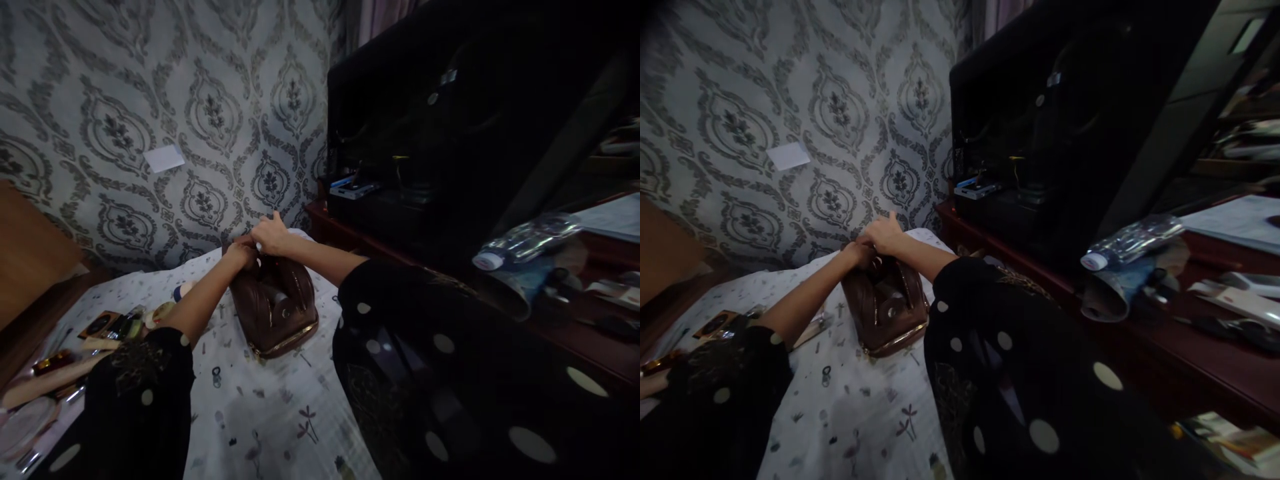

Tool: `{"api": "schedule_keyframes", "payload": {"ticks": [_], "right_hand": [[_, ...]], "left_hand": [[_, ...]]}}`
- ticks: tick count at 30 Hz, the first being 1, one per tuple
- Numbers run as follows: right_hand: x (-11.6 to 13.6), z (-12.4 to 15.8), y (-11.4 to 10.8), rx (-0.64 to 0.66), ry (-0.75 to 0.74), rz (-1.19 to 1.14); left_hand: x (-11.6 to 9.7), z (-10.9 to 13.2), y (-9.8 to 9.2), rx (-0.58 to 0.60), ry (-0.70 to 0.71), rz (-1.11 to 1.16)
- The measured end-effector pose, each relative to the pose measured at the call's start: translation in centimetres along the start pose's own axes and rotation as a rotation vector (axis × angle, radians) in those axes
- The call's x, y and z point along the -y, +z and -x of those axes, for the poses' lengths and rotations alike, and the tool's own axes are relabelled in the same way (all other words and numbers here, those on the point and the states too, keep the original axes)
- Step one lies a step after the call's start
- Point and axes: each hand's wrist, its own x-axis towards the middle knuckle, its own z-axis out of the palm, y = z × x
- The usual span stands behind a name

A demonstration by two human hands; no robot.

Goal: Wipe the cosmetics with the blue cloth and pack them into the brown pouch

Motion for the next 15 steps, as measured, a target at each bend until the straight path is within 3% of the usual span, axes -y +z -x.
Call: {"api": "schedule_keyframes", "payload": {"ticks": [4,15], "right_hand": [[0.3,0.2,-0.5,0.102,-0.019,0.27],[0.4,1.0,0.1,0.087,0.001,0.355]], "left_hand": [[-0.9,1.5,0.2,-0.017,-0.043,-0.065],[-1.9,3.5,-0.7,-0.011,-0.085,-0.149]]}}
